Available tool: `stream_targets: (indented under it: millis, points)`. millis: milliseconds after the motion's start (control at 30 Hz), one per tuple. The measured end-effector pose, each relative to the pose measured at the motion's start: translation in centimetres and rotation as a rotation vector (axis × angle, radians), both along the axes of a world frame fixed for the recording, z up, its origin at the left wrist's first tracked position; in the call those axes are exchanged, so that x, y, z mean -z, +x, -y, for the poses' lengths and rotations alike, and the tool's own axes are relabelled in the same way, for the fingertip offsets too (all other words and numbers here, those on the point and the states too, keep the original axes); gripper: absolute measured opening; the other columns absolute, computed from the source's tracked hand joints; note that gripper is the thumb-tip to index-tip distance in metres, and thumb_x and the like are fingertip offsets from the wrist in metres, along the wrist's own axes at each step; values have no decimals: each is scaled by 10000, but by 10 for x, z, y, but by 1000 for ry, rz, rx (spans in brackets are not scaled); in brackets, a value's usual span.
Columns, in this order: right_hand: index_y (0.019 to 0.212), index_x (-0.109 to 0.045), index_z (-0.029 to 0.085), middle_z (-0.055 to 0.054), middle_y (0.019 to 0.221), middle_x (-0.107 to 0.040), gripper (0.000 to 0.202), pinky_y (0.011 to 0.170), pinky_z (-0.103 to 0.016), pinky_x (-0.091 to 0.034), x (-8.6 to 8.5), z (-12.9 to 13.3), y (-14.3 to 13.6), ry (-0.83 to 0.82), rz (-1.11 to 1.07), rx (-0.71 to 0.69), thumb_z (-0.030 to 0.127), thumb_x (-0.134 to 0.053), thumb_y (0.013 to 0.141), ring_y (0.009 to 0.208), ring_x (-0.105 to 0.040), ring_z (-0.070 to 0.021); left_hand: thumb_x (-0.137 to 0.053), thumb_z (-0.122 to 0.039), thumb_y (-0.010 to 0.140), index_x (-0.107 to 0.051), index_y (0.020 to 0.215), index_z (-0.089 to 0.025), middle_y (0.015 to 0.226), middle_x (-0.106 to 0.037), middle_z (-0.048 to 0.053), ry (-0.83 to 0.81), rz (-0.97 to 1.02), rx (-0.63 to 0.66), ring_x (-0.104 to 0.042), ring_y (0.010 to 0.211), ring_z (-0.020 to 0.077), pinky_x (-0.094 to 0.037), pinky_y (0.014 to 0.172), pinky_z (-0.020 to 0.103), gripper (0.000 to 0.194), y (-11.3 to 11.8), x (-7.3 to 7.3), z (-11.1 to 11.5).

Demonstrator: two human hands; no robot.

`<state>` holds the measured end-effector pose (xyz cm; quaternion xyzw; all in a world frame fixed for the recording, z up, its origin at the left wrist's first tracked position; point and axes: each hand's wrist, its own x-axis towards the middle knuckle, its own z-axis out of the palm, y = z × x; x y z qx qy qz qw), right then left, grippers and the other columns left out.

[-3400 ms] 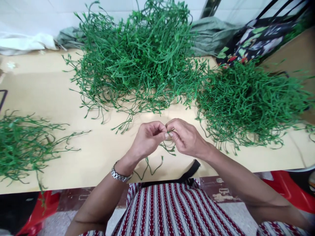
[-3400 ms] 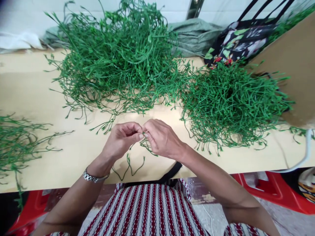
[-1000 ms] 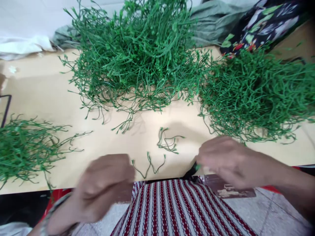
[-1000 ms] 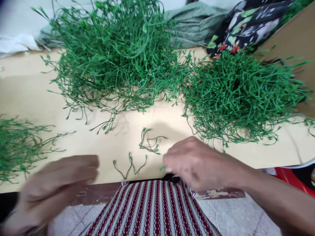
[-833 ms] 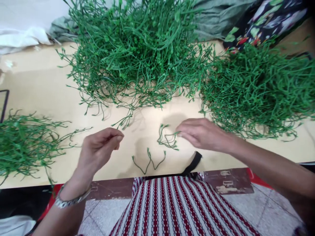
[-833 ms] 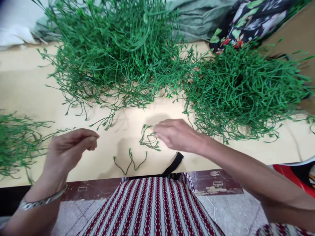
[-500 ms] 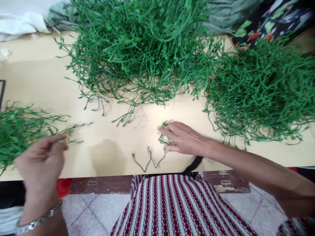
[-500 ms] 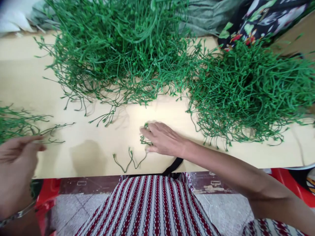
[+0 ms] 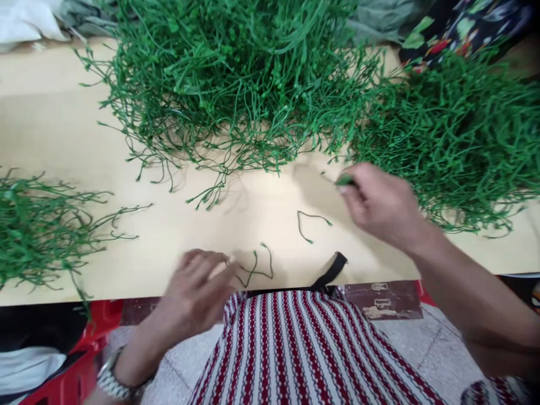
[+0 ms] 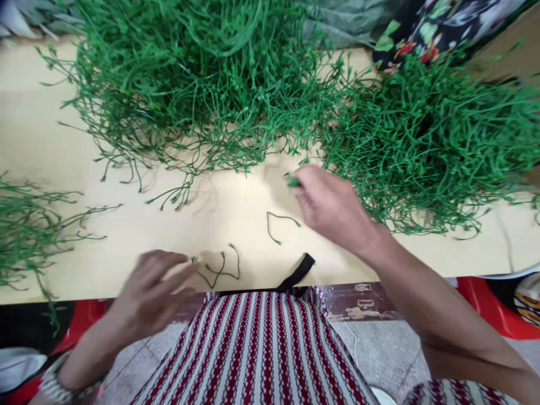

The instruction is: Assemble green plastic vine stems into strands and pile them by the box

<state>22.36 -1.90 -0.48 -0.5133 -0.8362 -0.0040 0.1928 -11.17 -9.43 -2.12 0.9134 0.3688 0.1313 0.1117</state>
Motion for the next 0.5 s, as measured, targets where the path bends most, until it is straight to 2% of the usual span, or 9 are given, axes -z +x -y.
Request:
stream_targets:
  millis: [67,100,167,233,267,400,500]
  points:
    - [922,-522,149,-31,657,-531,193,497,-253,-338,-10,-1,12,8,9,109,282,-387,880,556,-467,-133,-532,-180,784,-538,1154,-210,1097,-557,114,-54,-106,73,-512,941,231,-395,805,396,372,19,10,7]
    - [931,-526,145,-36,667,-539,196,507,-253,-350,-10,0,14,-24,15,106,282,-394,881,569,-478,-135,-520,-188,792,-550,1143,-215,1115,-550,115,-73,-118,85,-505,952,238,-396,798,396,353,23,14,9]
    - [944,-535,128,-61,741,-569,187,561,-252,-397,-3,5,8,-131,30,-18,245,-401,884,648,-517,-141,-503,-167,795,-578,1103,-212,1116,-547,110,-102,-92,94,-493,954,239,-402,784,385,320,24,20,10]
    - [956,-544,115,-91,839,-576,182,628,-262,-435,12,11,-5,-235,73,-161,206,-403,882,748,-539,-161,-480,-118,795,-600,1049,-191,1063,-556,106,-129,-23,98,-489,924,219,-414,766,356,290,23,23,8]
    - [977,-545,111,-105,876,-566,191,647,-279,-445,20,14,-13,-271,110,-177,207,-414,877,779,-538,-177,-463,-97,799,-606,1024,-181,1026,-560,103,-131,6,96,-487,898,208,-421,749,342,279,25,24,6]
    - [1130,-509,106,-131,939,-507,343,687,-331,-458,42,20,-31,-321,168,-115,301,-486,848,801,-515,-211,-429,-70,813,-603,956,-136,903,-559,96,-57,25,105,-474,815,189,-442,702,319,236,50,30,-12]
    - [1161,-508,135,-127,973,-511,344,749,-346,-443,41,17,-23,-285,131,-62,283,-472,852,856,-504,-221,-406,-38,805,-595,940,-108,854,-557,96,20,-25,141,-476,791,193,-462,707,329,242,90,36,-38]
